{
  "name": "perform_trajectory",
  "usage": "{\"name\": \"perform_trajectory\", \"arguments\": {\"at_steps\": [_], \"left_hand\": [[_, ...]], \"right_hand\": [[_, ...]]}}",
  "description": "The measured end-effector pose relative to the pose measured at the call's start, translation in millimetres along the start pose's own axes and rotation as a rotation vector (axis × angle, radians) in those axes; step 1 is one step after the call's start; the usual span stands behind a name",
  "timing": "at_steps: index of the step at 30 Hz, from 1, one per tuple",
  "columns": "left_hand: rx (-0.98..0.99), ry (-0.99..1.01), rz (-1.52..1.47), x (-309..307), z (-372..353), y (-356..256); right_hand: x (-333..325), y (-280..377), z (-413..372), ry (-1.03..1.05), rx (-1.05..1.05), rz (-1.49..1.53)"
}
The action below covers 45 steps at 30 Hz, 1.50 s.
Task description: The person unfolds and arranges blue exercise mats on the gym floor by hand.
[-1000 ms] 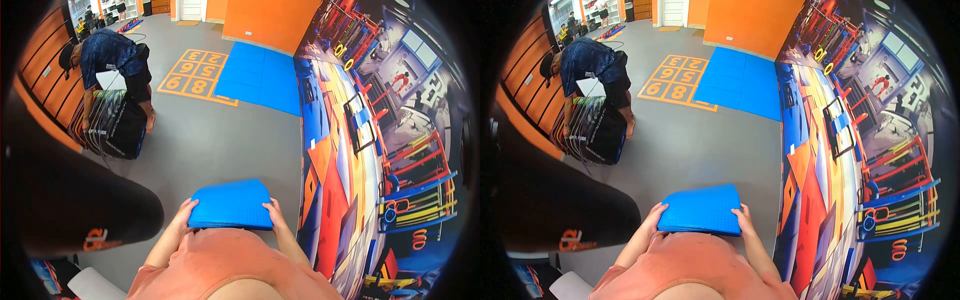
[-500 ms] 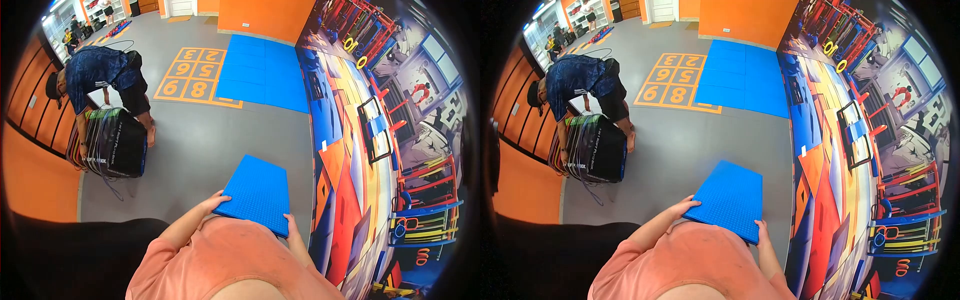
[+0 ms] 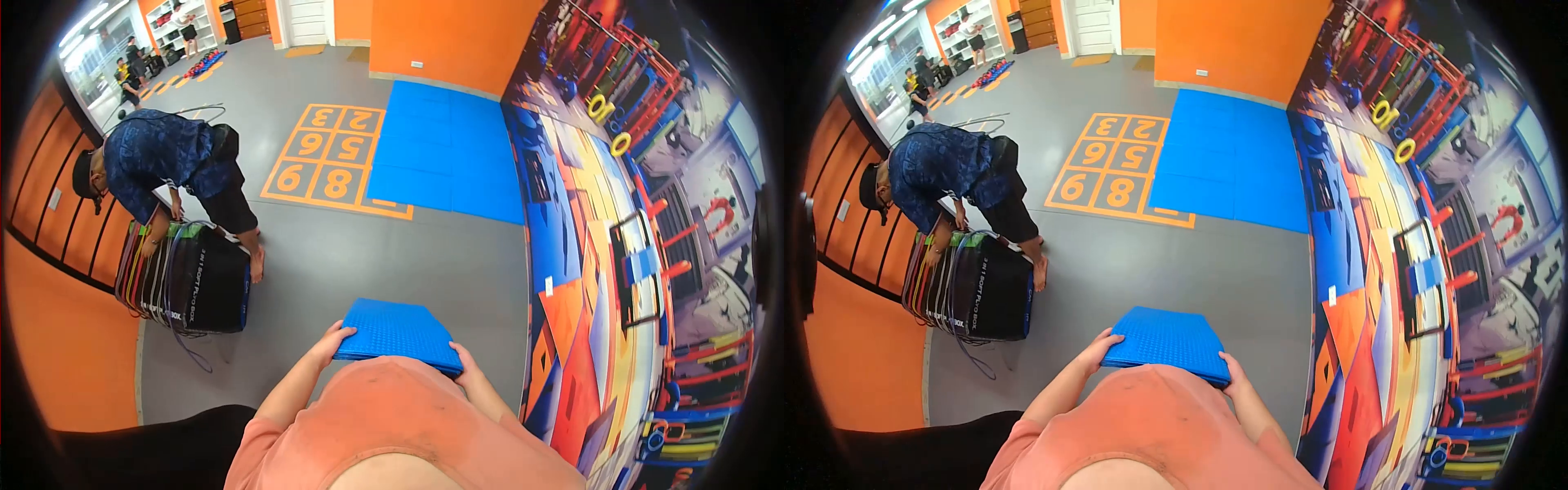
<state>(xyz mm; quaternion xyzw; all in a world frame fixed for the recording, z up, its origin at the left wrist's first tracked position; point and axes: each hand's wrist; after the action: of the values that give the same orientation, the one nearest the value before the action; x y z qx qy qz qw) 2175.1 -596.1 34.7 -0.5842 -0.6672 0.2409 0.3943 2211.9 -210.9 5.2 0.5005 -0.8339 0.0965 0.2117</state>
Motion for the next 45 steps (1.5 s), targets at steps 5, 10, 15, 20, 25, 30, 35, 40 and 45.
{"name": "perform_trajectory", "arguments": {"at_steps": [5, 10, 15, 20, 25, 30, 35, 40, 45], "left_hand": [[0.191, -0.151, -0.156, -30.6, 33.8, -87.7], [0.381, -0.3, -0.261, -62.9, 65.0, -146.3], [0.554, -0.428, -0.309, -95.7, 103.8, -224.2], [0.669, -0.3, -0.25, -182.8, 185.4, -324.3], [0.509, -0.199, -0.114, -233.2, 274.1, -405.3], [0.384, -0.025, -0.074, -262.5, 347.2, -466.7], [0.234, 0.064, -0.008, -268.8, 416.5, -507.2], [0.123, 0.103, 0.053, -275.7, 486.0, -556.7], [0.152, 0.019, 0.048, -279.1, 576.2, -614.3]], "right_hand": [[127.7, 140.4, 42.8, -0.041, -0.284, -0.381], [268.9, 235.3, 64.0, 0.084, -0.503, -0.615], [389.4, 299.2, 74.0, 0.248, -0.604, -0.681], [503.8, 356.5, 98.1, 0.364, -0.671, -0.592], [545.7, 401.5, 149.6, 0.025, -0.573, -0.547], [561.0, 409.8, 177.5, -0.105, -0.531, -0.366], [564.7, 423.4, 203.3, -0.235, -0.453, -0.187], [565.8, 463.2, 253.6, -0.248, -0.438, -0.102], [600.8, 556.2, 309.1, -0.206, -0.402, -0.082]]}}
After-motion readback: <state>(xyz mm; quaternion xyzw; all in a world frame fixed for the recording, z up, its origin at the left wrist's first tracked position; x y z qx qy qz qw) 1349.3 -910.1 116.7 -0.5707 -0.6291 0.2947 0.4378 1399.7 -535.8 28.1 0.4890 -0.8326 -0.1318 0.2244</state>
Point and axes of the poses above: each hand's wrist, its own z-axis towards the middle knuckle, its own x-axis out of the palm, y = z × x, and after that the axes turned 12 degrees about x, right-handed
